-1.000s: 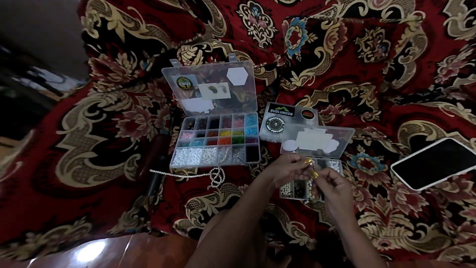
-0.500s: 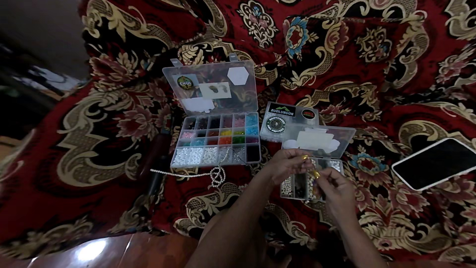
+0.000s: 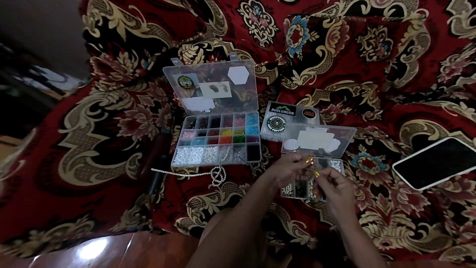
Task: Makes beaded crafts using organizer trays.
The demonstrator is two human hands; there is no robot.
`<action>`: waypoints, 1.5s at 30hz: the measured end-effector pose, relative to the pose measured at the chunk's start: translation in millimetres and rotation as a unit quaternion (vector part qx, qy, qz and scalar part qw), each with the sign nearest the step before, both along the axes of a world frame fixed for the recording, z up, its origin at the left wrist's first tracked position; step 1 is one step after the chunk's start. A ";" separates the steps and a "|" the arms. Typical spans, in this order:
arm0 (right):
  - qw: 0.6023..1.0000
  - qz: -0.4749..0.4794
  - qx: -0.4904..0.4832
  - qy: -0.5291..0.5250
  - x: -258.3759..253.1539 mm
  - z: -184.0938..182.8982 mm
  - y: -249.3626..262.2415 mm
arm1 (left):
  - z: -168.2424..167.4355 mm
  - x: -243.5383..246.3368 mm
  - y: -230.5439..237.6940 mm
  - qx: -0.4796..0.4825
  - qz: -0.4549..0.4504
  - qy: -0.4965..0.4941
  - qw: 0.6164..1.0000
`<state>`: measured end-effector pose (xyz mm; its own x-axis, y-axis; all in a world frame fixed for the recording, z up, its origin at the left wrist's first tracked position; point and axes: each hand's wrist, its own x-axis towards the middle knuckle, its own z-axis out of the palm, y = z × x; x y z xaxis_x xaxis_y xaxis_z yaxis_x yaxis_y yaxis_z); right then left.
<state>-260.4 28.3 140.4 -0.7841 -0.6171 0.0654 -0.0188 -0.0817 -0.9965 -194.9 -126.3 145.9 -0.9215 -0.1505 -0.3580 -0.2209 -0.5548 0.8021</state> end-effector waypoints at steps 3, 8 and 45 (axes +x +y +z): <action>1.000 -0.006 0.014 -0.001 -0.2 0.5 -0.2 | 1.3 -0.2 1.3 0.005 0.006 -0.006 1.000; 1.000 -0.005 0.023 -0.005 -0.6 1.6 -0.1 | 0.3 -0.6 3.0 0.012 0.008 -0.012 1.000; 1.000 -0.001 0.013 0.015 0.0 -0.6 0.2 | 0.9 0.4 -2.0 -0.002 -0.012 -0.008 1.000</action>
<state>-260.4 28.6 139.8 -0.7832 -0.6175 0.0731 -0.0495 -0.0553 -0.9972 -194.5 -128.3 146.8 -0.9191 -0.1301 -0.3720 -0.2470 -0.5454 0.8010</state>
